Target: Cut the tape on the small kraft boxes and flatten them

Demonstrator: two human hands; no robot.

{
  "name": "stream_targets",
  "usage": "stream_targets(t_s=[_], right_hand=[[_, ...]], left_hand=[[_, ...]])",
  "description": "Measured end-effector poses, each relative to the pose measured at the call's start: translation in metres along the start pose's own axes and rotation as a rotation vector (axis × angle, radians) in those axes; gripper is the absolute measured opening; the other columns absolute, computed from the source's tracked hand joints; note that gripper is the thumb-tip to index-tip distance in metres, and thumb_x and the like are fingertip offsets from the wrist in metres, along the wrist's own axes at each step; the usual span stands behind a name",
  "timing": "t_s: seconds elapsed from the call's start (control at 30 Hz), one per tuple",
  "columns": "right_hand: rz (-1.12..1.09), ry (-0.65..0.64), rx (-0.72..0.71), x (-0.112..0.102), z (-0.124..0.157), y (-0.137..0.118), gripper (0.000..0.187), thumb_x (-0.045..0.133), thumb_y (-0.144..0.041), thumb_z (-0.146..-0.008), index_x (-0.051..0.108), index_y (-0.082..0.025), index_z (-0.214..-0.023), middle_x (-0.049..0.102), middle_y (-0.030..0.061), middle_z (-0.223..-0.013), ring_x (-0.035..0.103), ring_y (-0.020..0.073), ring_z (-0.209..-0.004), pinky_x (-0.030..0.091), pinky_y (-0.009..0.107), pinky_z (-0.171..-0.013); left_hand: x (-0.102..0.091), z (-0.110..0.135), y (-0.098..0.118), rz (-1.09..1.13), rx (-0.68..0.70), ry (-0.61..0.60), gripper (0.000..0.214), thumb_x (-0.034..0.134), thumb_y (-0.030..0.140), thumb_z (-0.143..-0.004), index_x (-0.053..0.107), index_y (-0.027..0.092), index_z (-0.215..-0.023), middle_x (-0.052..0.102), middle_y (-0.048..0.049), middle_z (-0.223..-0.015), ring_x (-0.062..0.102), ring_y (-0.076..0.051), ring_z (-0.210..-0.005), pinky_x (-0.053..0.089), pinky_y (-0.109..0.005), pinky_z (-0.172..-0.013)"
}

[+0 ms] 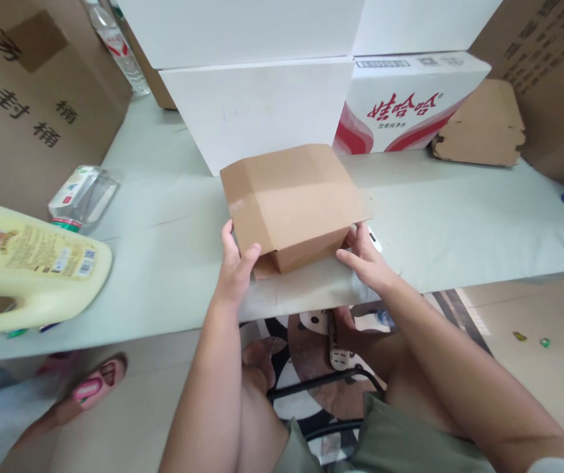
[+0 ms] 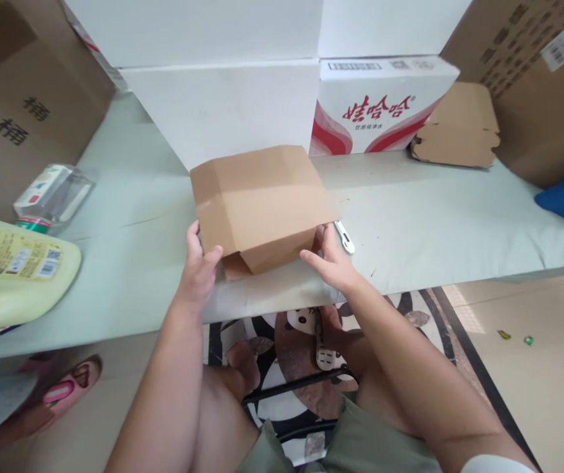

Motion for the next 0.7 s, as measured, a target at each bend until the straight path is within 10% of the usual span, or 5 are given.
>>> stream_targets(t_s=[0.3, 0.53, 0.7], right_hand=[[0.117, 0.303, 0.133, -0.007, 0.002, 0.01, 0.07, 0.074, -0.053, -0.074, 0.044, -0.025, -0.132, 0.066, 0.0139, -0.126, 0.068, 0.0308, -0.115, 0.06, 0.051, -0.095], [-0.051, 0.525, 0.173, -0.018, 0.011, 0.004, 0.041, 0.058, -0.064, -0.086, 0.061, -0.026, -0.1, 0.072, 0.0063, -0.099, 0.07, 0.0265, -0.096, 0.058, 0.039, -0.077], [-0.3, 0.657, 0.248, -0.026, 0.012, 0.009, 0.042, 0.071, -0.06, -0.077, 0.047, -0.026, -0.073, 0.052, -0.0033, -0.067, 0.056, 0.0166, -0.063, 0.045, 0.029, -0.057]], left_hand=[[0.008, 0.0, 0.014, -0.005, 0.027, 0.005, 0.086, 0.079, 0.073, -0.077, 0.044, 0.025, -0.14, 0.073, -0.0183, -0.129, 0.075, -0.032, -0.117, 0.063, -0.042, -0.093], [0.0, 0.002, 0.018, 0.114, -0.142, 0.182, 0.063, 0.082, 0.067, -0.071, 0.067, 0.023, -0.112, 0.069, -0.0003, -0.068, 0.065, -0.018, -0.052, 0.05, -0.029, -0.046], [-0.011, -0.004, 0.013, 0.1, -0.129, 0.293, 0.031, 0.068, 0.041, -0.077, 0.074, 0.021, -0.1, 0.072, -0.0054, -0.079, 0.073, -0.023, -0.077, 0.059, -0.035, -0.068]])
Point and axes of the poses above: each hand's wrist, its own z-axis away from the middle knuckle, its own x-axis out of the palm, y = z × x, the point moved 3 cm from there along -z, towards the middle knuckle
